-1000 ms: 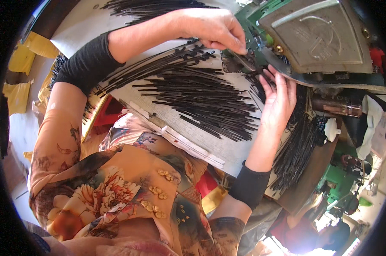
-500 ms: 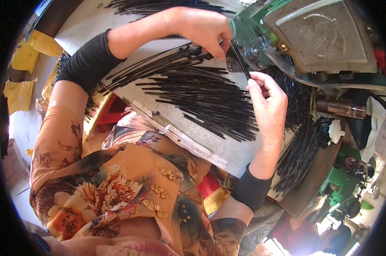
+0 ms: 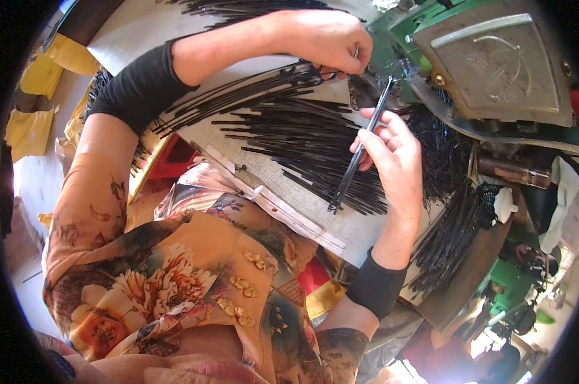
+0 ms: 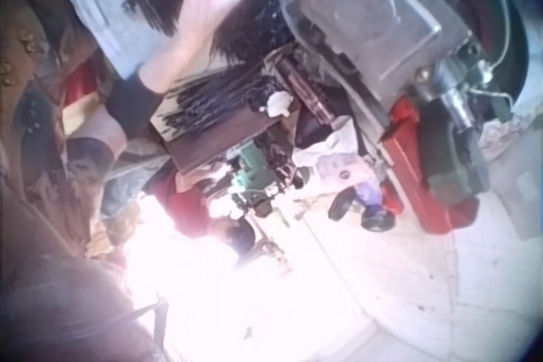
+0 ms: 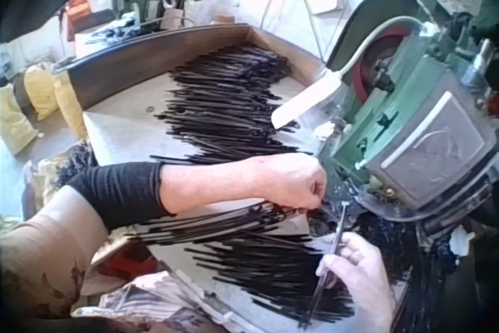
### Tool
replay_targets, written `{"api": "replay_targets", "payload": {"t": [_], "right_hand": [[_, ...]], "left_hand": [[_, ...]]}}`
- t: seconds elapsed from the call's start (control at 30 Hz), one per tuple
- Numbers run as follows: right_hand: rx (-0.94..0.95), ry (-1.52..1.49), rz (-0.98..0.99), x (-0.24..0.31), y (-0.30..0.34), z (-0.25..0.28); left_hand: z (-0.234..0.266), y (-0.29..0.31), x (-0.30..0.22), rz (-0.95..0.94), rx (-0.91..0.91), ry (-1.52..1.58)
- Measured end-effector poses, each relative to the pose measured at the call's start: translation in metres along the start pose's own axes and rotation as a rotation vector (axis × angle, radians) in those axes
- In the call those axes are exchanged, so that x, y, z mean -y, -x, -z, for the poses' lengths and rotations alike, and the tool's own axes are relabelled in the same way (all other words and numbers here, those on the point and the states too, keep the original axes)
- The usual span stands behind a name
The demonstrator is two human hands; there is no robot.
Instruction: The person aligns umbrella rib components in a riveting machine by hand, fastens them together, and sets the assembled ribs on the work table.
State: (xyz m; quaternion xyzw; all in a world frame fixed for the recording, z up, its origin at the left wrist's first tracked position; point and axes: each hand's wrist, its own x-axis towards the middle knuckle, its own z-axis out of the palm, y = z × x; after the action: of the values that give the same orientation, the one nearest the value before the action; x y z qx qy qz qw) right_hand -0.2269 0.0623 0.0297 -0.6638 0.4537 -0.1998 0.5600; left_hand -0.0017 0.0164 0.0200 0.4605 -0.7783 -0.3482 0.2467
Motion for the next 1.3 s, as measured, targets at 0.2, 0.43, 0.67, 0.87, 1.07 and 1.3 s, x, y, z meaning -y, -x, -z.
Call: {"api": "replay_targets", "payload": {"t": [0.2,0.43,0.67,0.87,1.07,1.3], "right_hand": [[0.025,-0.090,-0.034,-0.001,-0.001,-0.008],[0.019,-0.139,-0.051,-0.001,0.000,-0.008],[0.009,-0.155,-0.031,-0.002,-0.001,-0.006],[0.005,-0.191,-0.019,-0.004,-0.002,-0.007],[-0.007,-0.202,-0.006,-0.004,-0.002,-0.008],[-0.043,-0.233,0.025,-0.007,-0.005,-0.007]], "left_hand": [[-0.015,-0.002,0.002,0.057,-0.116,0.457],[-0.022,-0.002,-0.001,0.051,-0.126,0.571],[-0.022,-0.002,-0.006,0.048,-0.097,0.609],[-0.022,-0.001,-0.009,0.014,-0.116,0.571],[-0.023,-0.002,-0.008,0.001,-0.137,0.557],[-0.025,-0.005,-0.016,-0.062,-0.209,0.341]]}}
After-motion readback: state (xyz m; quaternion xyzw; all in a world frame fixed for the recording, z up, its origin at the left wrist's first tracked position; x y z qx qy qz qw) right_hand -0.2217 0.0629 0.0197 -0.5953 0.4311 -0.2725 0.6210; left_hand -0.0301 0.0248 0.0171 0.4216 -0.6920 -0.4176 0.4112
